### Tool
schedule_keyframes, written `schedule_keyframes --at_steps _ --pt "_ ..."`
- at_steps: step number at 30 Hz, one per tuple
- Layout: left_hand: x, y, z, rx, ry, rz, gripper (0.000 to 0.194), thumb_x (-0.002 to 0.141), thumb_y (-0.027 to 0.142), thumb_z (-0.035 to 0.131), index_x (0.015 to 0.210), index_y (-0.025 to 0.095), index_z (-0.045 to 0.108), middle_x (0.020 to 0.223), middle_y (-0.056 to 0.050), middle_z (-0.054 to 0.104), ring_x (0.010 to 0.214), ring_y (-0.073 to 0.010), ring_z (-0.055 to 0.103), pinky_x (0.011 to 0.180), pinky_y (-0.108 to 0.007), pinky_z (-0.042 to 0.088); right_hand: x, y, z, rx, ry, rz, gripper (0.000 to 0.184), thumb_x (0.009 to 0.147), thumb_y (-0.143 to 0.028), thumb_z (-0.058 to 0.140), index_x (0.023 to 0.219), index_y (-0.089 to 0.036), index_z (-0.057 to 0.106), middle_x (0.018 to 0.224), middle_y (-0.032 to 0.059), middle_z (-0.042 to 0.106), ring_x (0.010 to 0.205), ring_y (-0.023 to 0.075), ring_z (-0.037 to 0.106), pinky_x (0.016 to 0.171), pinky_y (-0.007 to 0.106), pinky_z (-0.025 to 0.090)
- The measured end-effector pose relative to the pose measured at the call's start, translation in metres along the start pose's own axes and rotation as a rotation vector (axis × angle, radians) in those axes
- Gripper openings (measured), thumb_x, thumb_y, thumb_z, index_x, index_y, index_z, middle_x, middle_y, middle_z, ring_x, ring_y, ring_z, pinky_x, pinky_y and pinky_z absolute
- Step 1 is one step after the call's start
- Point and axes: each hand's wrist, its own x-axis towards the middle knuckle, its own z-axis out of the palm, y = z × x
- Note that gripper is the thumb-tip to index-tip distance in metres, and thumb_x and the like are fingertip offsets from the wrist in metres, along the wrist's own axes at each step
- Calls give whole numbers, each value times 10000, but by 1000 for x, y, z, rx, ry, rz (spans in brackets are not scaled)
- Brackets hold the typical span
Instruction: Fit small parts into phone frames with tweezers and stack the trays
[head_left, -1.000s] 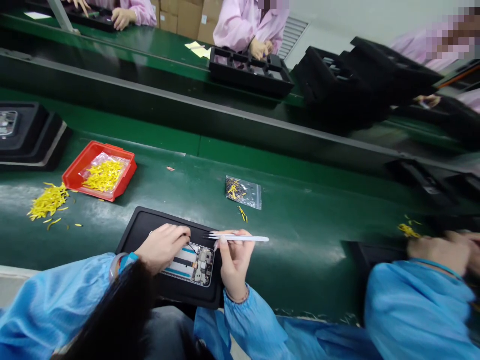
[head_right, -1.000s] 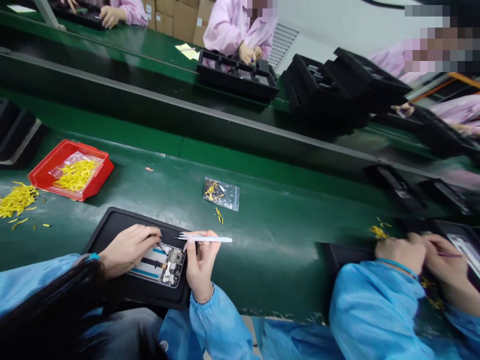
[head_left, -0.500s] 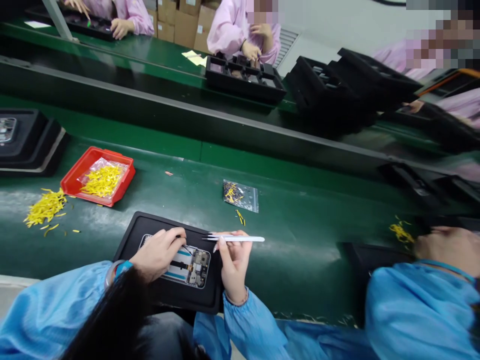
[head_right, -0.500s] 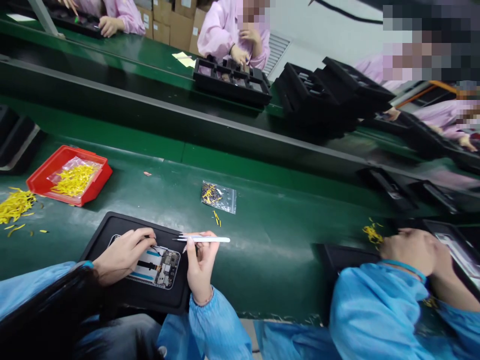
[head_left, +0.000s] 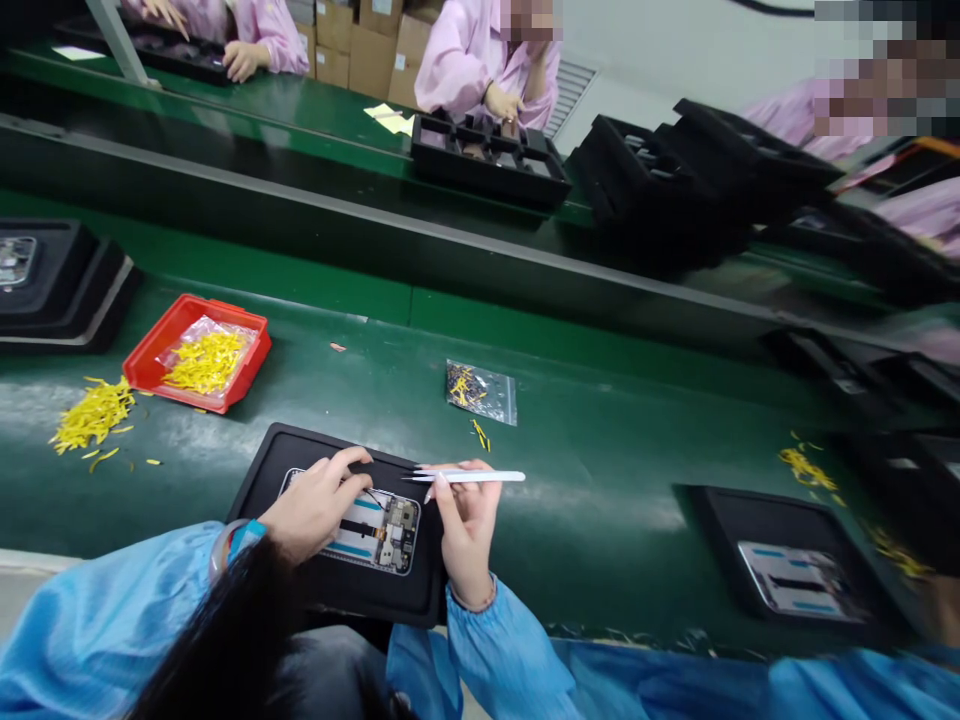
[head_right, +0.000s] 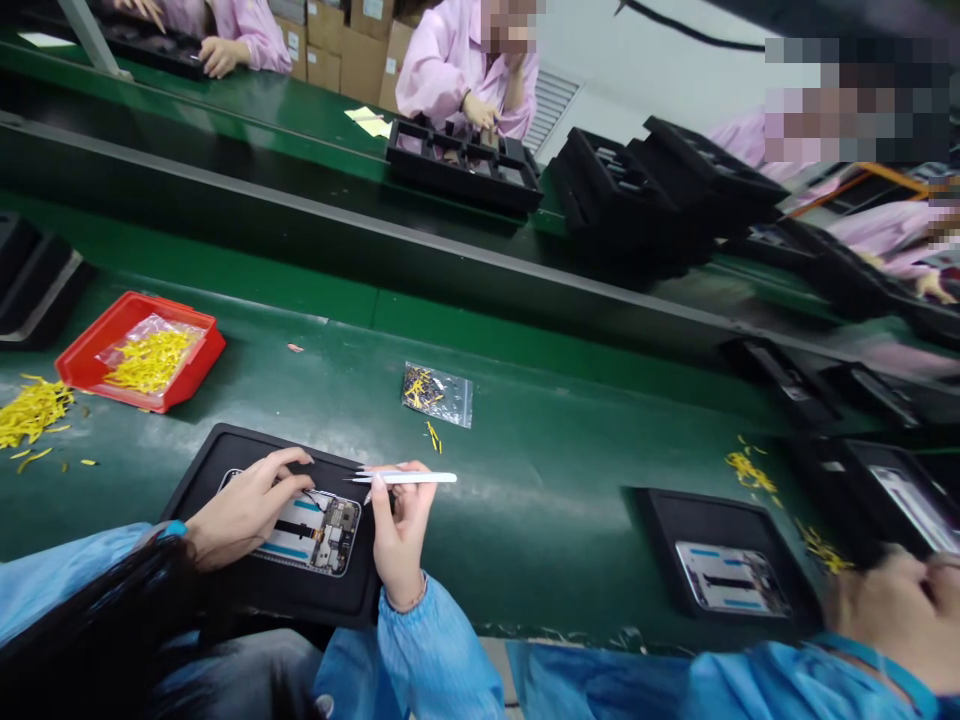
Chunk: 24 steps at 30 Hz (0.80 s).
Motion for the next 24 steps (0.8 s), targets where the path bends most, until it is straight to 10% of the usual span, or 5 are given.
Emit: schedule_keyframes --at_steps 16,24 --pt "2 5 -3 -26 -50 -73 402 709 5 392 1021 184 573 1217 -68 515 869 -157 590 802 -278 490 -8 -18 -23 -67 54 -49 109 960 -352 420 990 -250 438 722 -16 560 661 172 601 651 335 496" --pt "4 8 -8 1 -105 -51 396 693 -9 386 1003 162 564 1249 -96 498 873 -183 600 786 -298 497 -19 -47 -60 -609 -35 232 356 844 -565 504 827 -219 589 638 -14 512 550 154 480 510 247 417"
